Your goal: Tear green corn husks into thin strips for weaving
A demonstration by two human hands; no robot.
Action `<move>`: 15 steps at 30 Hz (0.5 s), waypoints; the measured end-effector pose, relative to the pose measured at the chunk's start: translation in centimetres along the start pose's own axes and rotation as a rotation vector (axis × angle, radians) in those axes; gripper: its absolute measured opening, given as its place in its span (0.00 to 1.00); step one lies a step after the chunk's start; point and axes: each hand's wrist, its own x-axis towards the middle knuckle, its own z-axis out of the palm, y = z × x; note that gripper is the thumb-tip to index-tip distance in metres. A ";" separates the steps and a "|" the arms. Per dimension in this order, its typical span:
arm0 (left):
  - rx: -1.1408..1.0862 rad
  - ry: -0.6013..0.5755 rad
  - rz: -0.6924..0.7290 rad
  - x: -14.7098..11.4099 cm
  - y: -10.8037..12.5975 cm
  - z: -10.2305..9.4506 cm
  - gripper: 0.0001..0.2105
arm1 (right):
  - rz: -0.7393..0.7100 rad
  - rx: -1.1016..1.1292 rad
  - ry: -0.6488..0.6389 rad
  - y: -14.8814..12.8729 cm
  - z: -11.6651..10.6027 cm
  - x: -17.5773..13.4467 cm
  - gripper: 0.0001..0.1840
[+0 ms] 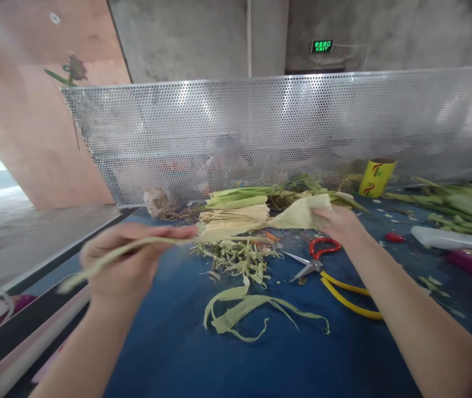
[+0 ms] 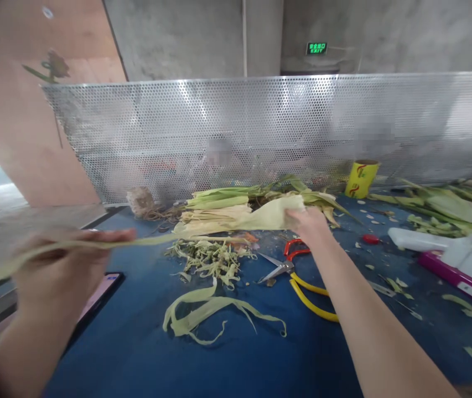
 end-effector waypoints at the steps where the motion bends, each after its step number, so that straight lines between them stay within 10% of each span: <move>1: -0.065 0.045 0.008 0.7 0.2 -0.5 0.05 | -0.034 0.020 0.074 -0.4 -0.8 0.5 0.09; 5: -0.141 0.289 -0.030 2.4 -0.3 -1.8 0.04 | -0.119 0.042 0.239 -1.3 -2.5 1.1 0.12; 11: 0.174 -0.179 -0.741 0.6 -3.4 0.1 0.11 | -0.089 -0.090 -0.028 0.1 1.7 -1.6 0.12; 15: 0.135 -0.309 -0.790 -1.1 -4.6 1.5 0.15 | -0.185 -0.214 -0.108 0.4 4.6 -5.1 0.26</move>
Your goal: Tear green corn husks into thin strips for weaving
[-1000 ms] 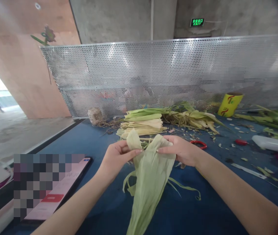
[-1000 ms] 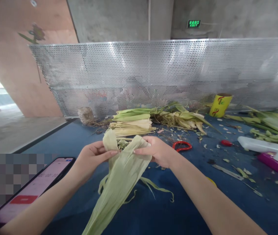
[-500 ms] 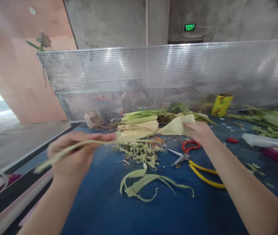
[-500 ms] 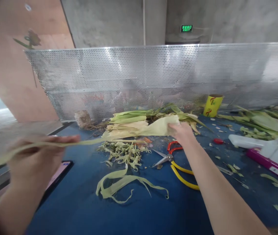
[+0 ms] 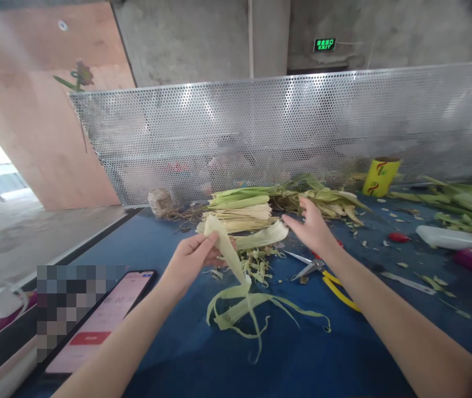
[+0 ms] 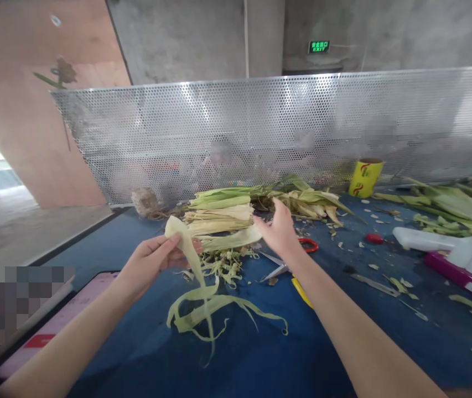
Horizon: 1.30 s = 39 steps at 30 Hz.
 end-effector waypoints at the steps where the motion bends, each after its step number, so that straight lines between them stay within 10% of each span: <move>1: 0.018 0.015 0.032 0.0 -0.3 0.3 0.16 | -0.051 -0.030 -0.038 -0.3 0.5 -1.0 0.29; 7: 0.070 0.093 0.111 0.2 -1.9 0.9 0.17 | 0.011 -0.328 -0.974 -1.0 2.4 -5.7 0.13; 19: -0.181 0.265 0.073 1.0 -1.6 -0.5 0.14 | 0.109 -0.356 -1.049 -0.8 0.2 -2.9 0.12; 26: -0.181 0.164 0.093 0.8 -1.9 -0.2 0.13 | 0.186 -0.270 -1.151 -0.6 -0.8 -1.8 0.13; 33: 0.096 0.025 0.110 0.3 -1.5 0.3 0.11 | 0.190 -0.254 -1.200 -0.7 -0.5 -2.3 0.12; 39: 1.030 -0.329 0.033 -1.5 -0.7 -1.3 0.12 | 0.068 -0.486 -0.984 -0.6 -1.7 -1.2 0.08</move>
